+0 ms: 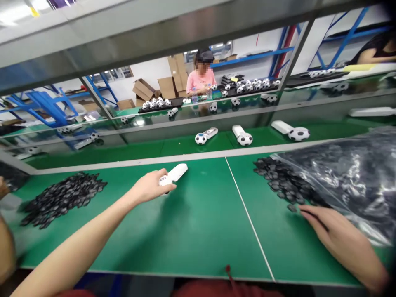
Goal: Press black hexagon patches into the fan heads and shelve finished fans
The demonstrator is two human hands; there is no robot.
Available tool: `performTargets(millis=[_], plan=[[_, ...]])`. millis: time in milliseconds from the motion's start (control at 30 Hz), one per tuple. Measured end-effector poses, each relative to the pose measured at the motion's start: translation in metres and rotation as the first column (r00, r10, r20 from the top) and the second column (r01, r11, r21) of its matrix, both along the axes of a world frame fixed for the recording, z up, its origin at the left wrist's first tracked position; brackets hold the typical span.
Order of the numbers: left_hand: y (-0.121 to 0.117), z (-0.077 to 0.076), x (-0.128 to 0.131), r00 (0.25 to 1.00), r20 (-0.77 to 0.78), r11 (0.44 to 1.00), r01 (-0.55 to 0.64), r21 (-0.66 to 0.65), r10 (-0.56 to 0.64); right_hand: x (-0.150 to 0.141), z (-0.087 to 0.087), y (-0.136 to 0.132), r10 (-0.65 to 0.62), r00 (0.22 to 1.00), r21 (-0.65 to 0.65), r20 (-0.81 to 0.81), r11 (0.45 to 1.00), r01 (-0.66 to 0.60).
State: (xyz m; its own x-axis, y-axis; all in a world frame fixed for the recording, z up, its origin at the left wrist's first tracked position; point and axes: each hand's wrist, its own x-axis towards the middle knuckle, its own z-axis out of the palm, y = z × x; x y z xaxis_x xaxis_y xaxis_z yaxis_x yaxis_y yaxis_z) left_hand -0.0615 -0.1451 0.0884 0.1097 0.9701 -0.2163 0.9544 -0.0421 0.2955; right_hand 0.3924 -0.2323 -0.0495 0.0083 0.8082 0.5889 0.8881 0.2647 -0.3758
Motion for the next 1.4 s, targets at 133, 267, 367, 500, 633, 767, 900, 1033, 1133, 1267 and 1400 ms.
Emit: performTargets(millis=[133, 267, 367, 500, 633, 767, 900, 1033, 1133, 1267, 1400], plan=[[-0.045, -0.025, 0.042, 0.978, 0.035, 0.975, 0.208, -0.077, -0.205, 0.006, 0.002, -0.005, 0.044, 0.994, 0.008, 0.104, 0.999, -0.045], [-0.057, -0.031, 0.065, 0.841, 0.013, 0.831, 0.536, -0.147, -0.54, 0.007, 0.002, -0.008, -0.005, 0.998, 0.018, 0.064, 1.0, 0.004], [-0.044, -0.024, 0.081, 0.694, -0.209, 0.706, 0.708, 0.023, -0.689, 0.005, 0.007, -0.008, 0.028, 0.999, 0.023, 0.037, 0.999, -0.028], [-0.022, -0.028, 0.109, 0.444, -0.229, 0.433, 0.896, 0.099, -0.867, -0.005, 0.016, -0.011, 0.02, 1.0, 0.034, -0.009, 0.999, -0.02], [-0.027, -0.046, 0.131, 0.64, -0.212, 0.638, 0.765, 0.086, -0.739, -0.021, 0.021, -0.018, 0.015, 0.994, -0.029, -0.106, 0.999, -0.018], [-0.052, -0.047, 0.132, 0.775, -0.198, 0.775, 0.625, 0.096, -0.6, -0.037, 0.025, -0.024, 0.021, 0.97, -0.105, -0.241, 0.993, -0.047], [-0.057, -0.041, 0.122, 0.676, -0.153, 0.686, 0.728, -0.017, -0.721, -0.053, 0.033, -0.025, 0.032, 0.911, -0.158, -0.411, 0.982, -0.106], [-0.042, -0.053, 0.132, 0.783, -0.018, 0.778, 0.62, 0.103, -0.622, -0.071, 0.044, -0.022, 0.131, 0.871, -0.205, -0.473, 0.945, -0.253], [-0.033, -0.063, 0.151, 0.844, 0.088, 0.843, 0.512, 0.166, -0.53, -0.084, 0.053, -0.016, 0.263, 0.88, -0.207, -0.396, 0.908, -0.365], [-0.03, -0.065, 0.168, 0.813, 0.152, 0.826, 0.544, 0.145, -0.562, -0.098, 0.057, -0.008, 0.371, 0.905, -0.151, -0.207, 0.902, -0.404], [-0.03, -0.064, 0.169, 0.808, 0.191, 0.83, 0.546, 0.113, -0.558, -0.108, 0.055, -0.004, 0.391, 0.911, -0.148, -0.132, 0.901, -0.408]])
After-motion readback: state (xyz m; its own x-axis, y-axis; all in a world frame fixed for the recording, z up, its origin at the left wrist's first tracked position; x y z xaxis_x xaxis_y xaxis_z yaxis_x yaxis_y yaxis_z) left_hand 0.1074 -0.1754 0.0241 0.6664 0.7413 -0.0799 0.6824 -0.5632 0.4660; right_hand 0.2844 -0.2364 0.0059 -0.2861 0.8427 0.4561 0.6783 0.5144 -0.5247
